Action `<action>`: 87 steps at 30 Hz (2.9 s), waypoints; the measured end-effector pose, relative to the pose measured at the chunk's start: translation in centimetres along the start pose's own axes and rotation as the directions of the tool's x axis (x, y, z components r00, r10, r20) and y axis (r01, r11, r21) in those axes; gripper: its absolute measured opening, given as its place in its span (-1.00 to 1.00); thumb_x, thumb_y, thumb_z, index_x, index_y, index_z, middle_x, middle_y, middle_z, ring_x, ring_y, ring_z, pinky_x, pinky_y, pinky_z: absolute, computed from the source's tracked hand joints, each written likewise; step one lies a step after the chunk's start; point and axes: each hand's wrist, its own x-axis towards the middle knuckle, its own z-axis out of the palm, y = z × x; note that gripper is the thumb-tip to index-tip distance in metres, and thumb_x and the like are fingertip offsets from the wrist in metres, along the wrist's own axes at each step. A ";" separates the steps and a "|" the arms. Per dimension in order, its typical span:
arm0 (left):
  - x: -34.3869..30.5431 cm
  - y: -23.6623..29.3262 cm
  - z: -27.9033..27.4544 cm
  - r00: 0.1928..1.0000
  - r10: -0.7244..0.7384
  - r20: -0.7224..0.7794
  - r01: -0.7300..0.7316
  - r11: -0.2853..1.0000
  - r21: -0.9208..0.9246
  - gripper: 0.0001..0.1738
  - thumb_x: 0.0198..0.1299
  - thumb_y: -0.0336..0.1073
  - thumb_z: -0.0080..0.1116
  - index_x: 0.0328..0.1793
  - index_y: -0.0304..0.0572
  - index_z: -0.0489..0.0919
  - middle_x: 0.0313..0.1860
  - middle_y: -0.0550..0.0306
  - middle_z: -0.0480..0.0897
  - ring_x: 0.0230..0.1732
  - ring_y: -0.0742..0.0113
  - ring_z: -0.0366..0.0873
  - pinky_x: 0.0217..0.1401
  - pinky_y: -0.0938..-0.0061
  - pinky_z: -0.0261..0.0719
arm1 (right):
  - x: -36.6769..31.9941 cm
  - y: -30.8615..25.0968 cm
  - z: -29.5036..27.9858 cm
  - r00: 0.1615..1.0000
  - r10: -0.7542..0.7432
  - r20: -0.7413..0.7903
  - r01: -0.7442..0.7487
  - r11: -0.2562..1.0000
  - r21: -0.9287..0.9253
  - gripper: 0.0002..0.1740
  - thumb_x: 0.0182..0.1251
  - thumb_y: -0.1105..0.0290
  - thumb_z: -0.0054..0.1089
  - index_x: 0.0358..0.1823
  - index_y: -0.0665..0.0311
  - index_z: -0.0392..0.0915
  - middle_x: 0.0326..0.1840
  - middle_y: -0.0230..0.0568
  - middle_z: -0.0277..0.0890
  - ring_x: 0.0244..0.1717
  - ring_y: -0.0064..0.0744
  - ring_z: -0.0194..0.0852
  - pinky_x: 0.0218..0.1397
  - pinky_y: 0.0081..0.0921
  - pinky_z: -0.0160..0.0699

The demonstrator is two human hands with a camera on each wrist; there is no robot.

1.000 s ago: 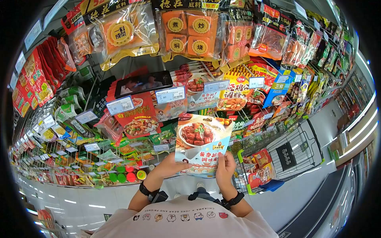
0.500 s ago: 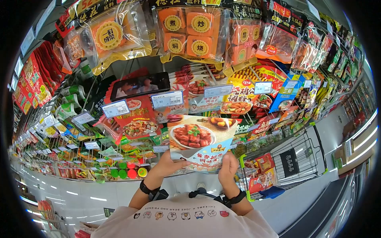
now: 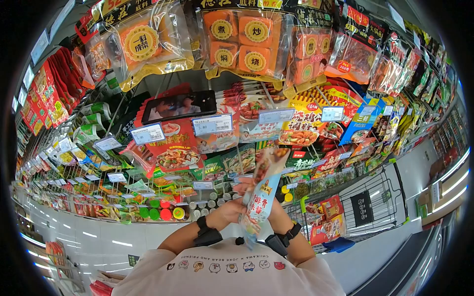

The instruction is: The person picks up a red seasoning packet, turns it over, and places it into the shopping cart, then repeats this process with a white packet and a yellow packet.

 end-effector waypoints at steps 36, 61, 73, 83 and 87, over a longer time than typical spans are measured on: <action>-2.0 6.7 11.2 0.752 0.634 -0.182 -0.072 0.353 0.933 -0.87 0.09 -0.37 0.15 -0.31 -0.30 0.55 -0.38 0.24 0.58 -0.36 0.56 0.48 -0.28 0.59 0.45 | -5.7 -7.8 6.3 0.830 -0.542 -0.134 0.302 0.637 -0.709 -0.81 0.30 0.41 -0.02 -0.29 0.43 0.47 -0.45 -0.45 0.47 -0.45 -0.83 0.32 -0.44 -0.77 0.30; 0.1 3.5 7.1 0.941 0.132 -0.313 0.057 0.847 0.528 -0.65 0.13 -0.35 0.11 0.05 -0.23 0.37 -0.11 0.17 0.50 -0.11 0.37 0.50 -0.06 0.40 0.52 | -5.4 -4.0 1.2 0.952 -0.170 -0.256 0.109 0.965 -0.237 -0.37 0.33 0.00 -0.25 0.24 0.34 0.11 0.14 -0.08 0.31 0.11 -0.28 0.33 0.11 -0.36 0.40; -3.5 -2.2 1.0 0.945 -0.322 -0.063 0.326 0.944 0.058 -0.48 0.17 -0.20 0.06 0.21 -0.27 0.25 0.08 0.05 0.44 0.10 0.23 0.42 0.15 0.32 0.40 | -4.9 3.1 1.9 0.949 -0.313 0.038 0.284 0.902 0.325 -0.60 0.17 0.08 0.00 -0.12 0.20 0.25 -0.22 -0.24 0.32 -0.08 -0.28 0.28 0.11 -0.29 0.24; -7.8 -3.2 -4.3 0.910 -0.244 -0.336 0.333 0.912 0.239 -0.54 0.20 -0.18 0.03 0.18 -0.19 0.30 0.00 0.17 0.49 -0.01 0.34 0.47 0.05 0.38 0.41 | -6.3 7.2 -0.1 0.951 -0.265 -0.161 0.308 0.868 0.389 -0.74 0.13 0.35 0.13 -0.15 0.16 0.35 -0.18 -0.28 0.41 -0.13 -0.36 0.35 -0.07 -0.36 0.36; -7.6 -1.2 -3.6 0.883 -0.088 -0.461 0.251 0.918 0.306 -0.49 0.28 0.04 -0.23 0.21 -0.13 0.32 0.03 0.15 0.48 0.02 0.34 0.42 0.11 0.37 0.33 | -5.4 6.1 0.3 0.918 -0.261 -0.299 0.327 0.924 0.196 -0.47 0.19 0.38 0.06 0.19 0.31 0.18 0.11 -0.15 0.35 0.11 -0.27 0.35 0.20 -0.29 0.30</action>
